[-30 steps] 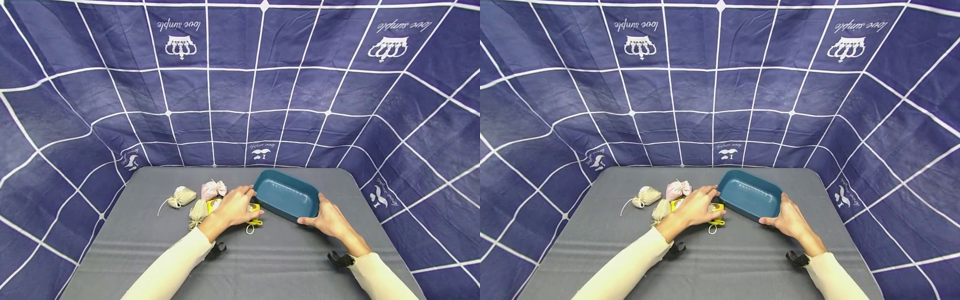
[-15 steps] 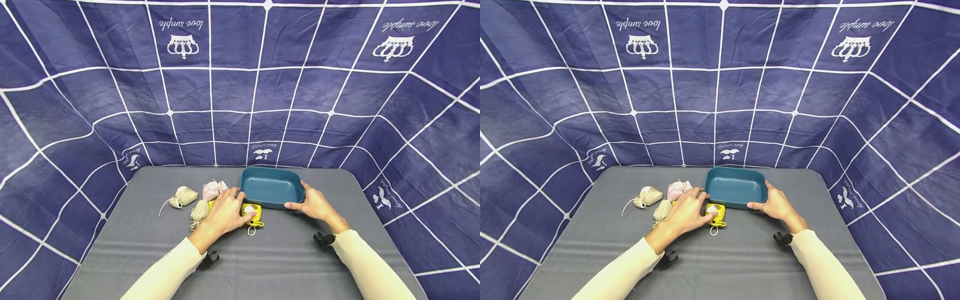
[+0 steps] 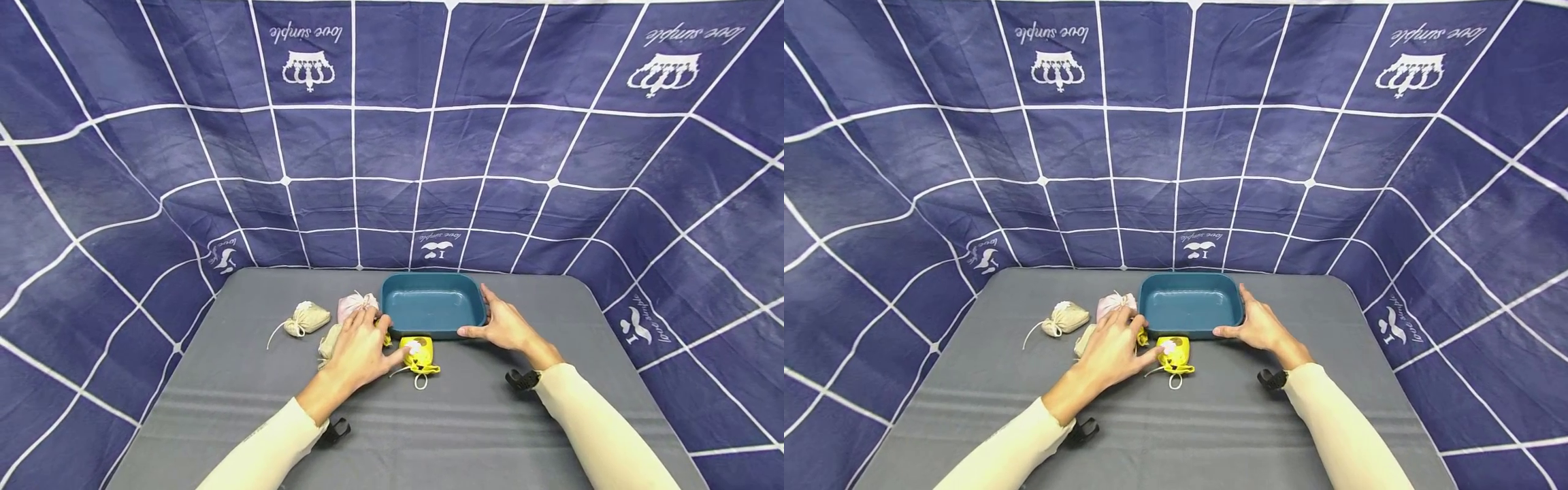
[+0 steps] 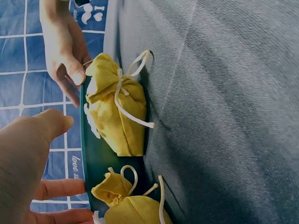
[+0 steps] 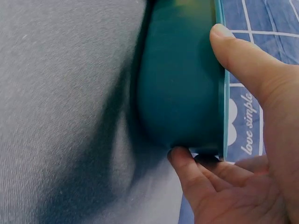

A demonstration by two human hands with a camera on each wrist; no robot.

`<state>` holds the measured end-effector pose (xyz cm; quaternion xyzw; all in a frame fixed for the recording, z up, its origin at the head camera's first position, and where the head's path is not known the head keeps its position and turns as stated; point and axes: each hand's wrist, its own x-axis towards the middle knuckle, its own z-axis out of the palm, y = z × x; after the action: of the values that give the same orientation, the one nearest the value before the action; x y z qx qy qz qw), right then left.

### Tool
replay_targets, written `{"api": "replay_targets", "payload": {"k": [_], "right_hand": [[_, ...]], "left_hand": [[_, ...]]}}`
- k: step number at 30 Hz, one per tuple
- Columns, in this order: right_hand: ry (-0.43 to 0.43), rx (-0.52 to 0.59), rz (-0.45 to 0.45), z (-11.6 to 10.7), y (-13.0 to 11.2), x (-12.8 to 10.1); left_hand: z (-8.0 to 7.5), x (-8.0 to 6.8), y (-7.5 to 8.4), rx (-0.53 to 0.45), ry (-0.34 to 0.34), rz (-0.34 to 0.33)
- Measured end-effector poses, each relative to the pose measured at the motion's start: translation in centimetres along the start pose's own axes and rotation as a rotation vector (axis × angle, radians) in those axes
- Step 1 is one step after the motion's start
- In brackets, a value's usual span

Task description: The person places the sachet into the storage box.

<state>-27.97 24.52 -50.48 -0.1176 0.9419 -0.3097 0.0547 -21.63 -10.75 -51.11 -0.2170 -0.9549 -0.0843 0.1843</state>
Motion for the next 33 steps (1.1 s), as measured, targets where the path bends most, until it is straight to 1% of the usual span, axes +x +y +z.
{"api": "replay_targets", "payload": {"k": [3,5,7,9,11,16,19,22,24,26,30,33], "right_hand": [[-0.010,-0.018,-0.009,0.1,-0.2,0.1],[-0.011,-0.021,-0.008,0.0,-0.2,0.1],[-0.015,-0.021,-0.009,-0.1,-0.2,0.1],[-0.016,-0.020,0.008,-0.1,-0.3,0.1],[-0.021,-0.014,0.012,-0.1,-0.3,0.1],[-0.024,0.000,0.021,-0.1,-0.4,0.0],[-0.022,-0.008,0.021,0.0,-0.4,0.0],[-0.026,-0.018,0.024,0.2,-0.4,0.0],[-0.028,-0.021,0.019,0.1,-0.5,-0.1],[-0.028,-0.024,0.016,0.0,-0.5,0.1],[-0.026,-0.030,0.005,0.0,-0.4,0.3],[-0.022,-0.031,0.009,-0.1,-0.3,0.4]], "left_hand": [[-0.2,-0.3,-0.2,-0.009,-0.011,-0.011],[-0.3,-0.2,-0.3,-0.014,-0.012,-0.012],[-0.2,-0.1,-0.4,-0.023,-0.006,-0.002],[-0.2,-0.1,-0.6,-0.047,0.000,0.027],[-0.1,0.0,-0.7,-0.075,0.002,0.089],[0.0,0.2,-0.7,-0.158,-0.022,0.297],[0.1,0.2,-0.5,-0.224,-0.058,0.406],[0.4,0.1,-0.1,-0.273,-0.114,0.476],[0.5,0.1,0.1,-0.281,-0.153,0.494],[0.6,0.1,0.2,-0.278,-0.192,0.495],[0.8,0.3,0.2,-0.250,-0.263,0.504],[0.8,0.4,0.3,-0.255,-0.292,0.520]]}}
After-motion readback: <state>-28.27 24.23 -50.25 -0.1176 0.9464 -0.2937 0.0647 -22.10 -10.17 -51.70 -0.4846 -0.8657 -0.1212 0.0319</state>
